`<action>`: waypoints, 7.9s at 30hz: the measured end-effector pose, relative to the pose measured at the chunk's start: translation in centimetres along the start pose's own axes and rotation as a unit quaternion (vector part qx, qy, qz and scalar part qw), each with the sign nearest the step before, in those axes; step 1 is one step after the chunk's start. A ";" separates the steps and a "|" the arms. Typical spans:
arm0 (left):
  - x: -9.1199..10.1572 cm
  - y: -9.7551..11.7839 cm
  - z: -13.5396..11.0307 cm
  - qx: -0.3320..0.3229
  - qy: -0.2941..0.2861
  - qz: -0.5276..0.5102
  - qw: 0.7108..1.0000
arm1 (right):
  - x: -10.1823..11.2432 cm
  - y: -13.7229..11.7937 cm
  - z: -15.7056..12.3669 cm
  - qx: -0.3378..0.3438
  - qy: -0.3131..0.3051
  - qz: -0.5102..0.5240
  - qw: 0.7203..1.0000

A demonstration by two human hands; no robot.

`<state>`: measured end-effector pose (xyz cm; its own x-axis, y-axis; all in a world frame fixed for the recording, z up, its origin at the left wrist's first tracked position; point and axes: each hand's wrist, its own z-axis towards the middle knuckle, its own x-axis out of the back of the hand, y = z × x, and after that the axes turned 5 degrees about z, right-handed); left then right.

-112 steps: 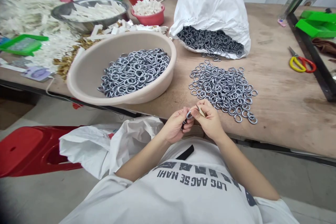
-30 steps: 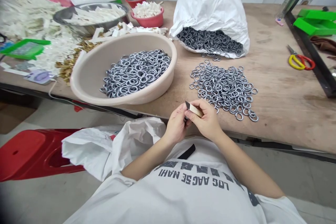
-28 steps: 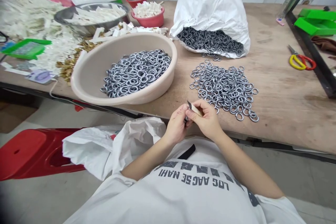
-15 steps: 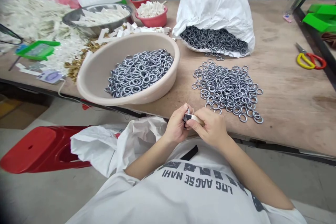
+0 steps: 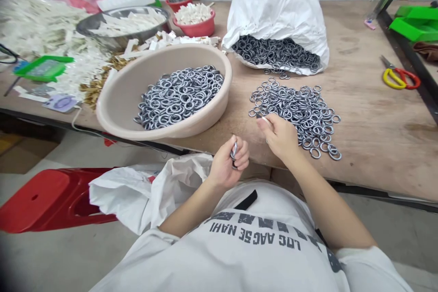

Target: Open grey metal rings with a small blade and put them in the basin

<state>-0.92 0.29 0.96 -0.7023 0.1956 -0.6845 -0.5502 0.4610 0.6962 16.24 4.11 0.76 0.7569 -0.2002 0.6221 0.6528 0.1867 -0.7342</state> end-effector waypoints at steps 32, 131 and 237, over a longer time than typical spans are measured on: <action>-0.6 -0.7 0.7 -0.011 0.056 0.127 0.990 | 0.3 -2.7 -3.0 -0.034 -0.067 0.278 0.957; -0.2 0.1 0.6 -0.049 0.058 0.121 0.990 | 1.4 -3.2 -5.2 0.119 -0.062 0.041 0.990; -0.4 -0.5 2.5 -0.004 0.082 0.122 0.989 | -0.7 -0.7 -2.3 -0.019 -0.025 0.223 0.974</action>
<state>0.71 2.13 0.36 -0.8786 0.1566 -0.4512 -0.3579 0.4097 0.8391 15.22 1.92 0.22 0.9660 -0.0610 0.2514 0.2587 0.2088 -0.9431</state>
